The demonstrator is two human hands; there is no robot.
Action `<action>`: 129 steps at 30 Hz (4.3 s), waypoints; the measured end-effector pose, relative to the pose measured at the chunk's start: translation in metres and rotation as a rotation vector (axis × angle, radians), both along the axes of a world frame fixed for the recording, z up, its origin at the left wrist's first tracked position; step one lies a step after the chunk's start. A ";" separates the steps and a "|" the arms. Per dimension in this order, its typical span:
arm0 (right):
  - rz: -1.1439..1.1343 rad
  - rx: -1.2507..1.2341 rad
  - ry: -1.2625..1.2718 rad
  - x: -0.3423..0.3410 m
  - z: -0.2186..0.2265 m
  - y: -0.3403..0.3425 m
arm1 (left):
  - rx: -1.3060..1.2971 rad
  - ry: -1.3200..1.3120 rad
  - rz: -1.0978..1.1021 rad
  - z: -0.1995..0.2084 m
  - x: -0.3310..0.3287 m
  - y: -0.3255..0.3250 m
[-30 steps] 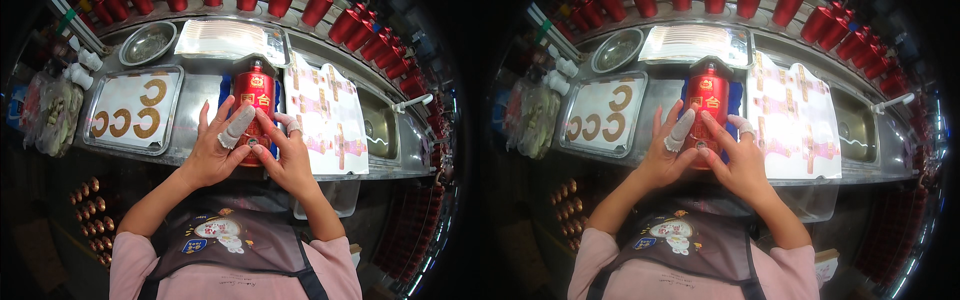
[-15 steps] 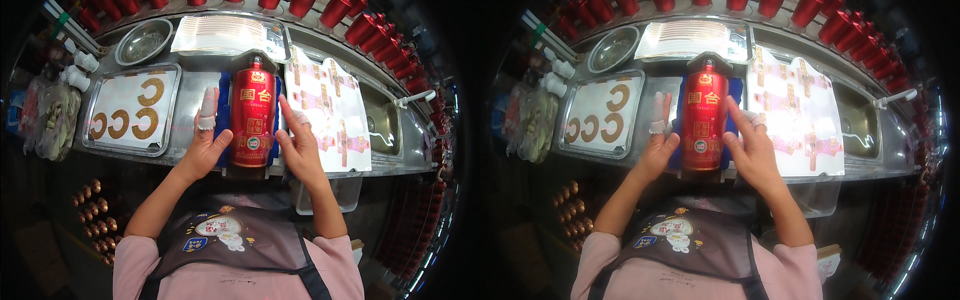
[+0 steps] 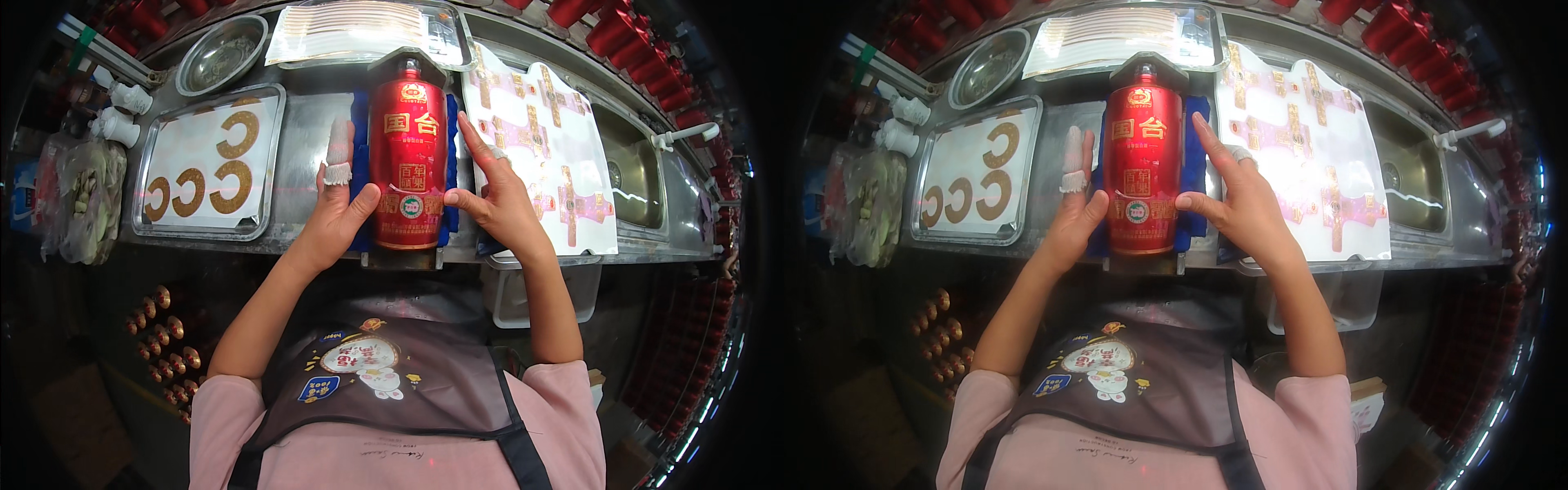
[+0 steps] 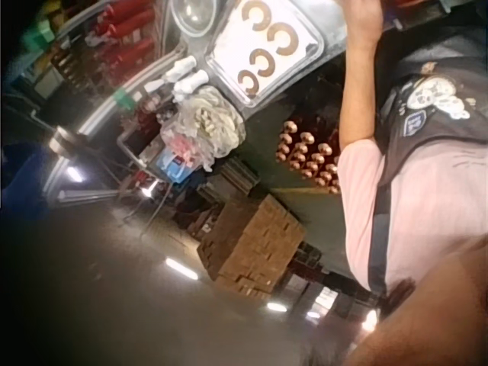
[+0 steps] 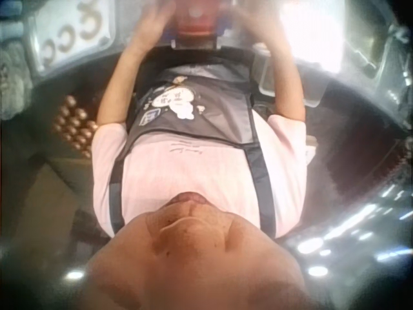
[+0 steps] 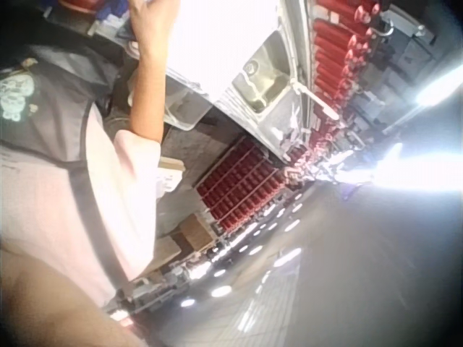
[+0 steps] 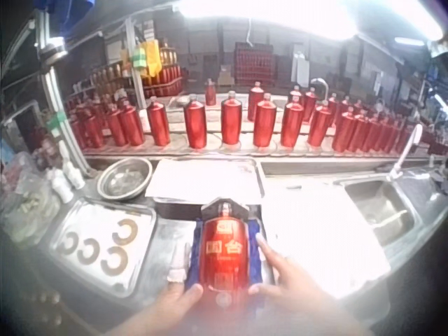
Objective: The person applies a gold crescent-shaped sticker to the neck of a red cylindrical container, then places a red label on the body of the container and smooths it with a blue cloth. The person repeats the process on a second container.
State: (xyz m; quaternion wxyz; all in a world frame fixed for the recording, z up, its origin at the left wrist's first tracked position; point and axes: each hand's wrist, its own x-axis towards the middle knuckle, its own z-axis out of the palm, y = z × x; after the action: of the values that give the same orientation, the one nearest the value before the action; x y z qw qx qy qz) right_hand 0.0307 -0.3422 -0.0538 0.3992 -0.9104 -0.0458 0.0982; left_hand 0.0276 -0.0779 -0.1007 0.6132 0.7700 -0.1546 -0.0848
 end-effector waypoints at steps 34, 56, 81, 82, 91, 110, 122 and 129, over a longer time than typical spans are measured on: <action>0.303 0.117 -0.207 0.008 -0.005 0.005 | -0.049 -0.049 -0.093 0.009 -0.003 -0.006; 0.270 0.047 -0.252 0.001 -0.006 0.008 | 0.249 -0.472 -0.176 0.020 0.004 -0.003; 0.251 -0.008 -0.150 -0.006 0.016 0.011 | 0.253 -0.378 -0.170 0.032 -0.006 -0.004; 0.251 0.003 -0.135 -0.006 0.017 0.011 | 0.260 -0.374 -0.174 0.032 -0.006 -0.004; 0.248 0.028 -0.248 -0.007 0.025 0.016 | 0.050 -0.298 -0.096 0.029 -0.004 -0.004; 0.215 -0.010 -0.177 -0.002 0.027 0.022 | 0.255 -0.426 -0.107 0.029 0.000 -0.004; 0.198 0.064 -0.100 0.006 0.022 0.020 | 0.247 -0.409 -0.093 0.025 0.000 -0.006; 0.198 0.155 -0.134 -0.001 0.013 0.013 | 0.163 -0.436 -0.093 0.015 0.001 0.001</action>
State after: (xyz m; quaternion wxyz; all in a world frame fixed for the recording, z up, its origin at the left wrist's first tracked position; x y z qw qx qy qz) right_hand 0.0302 -0.3295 -0.0406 0.4527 -0.8724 -0.1693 0.0724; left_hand 0.0282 -0.0773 -0.0855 0.4965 0.8091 -0.3113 0.0430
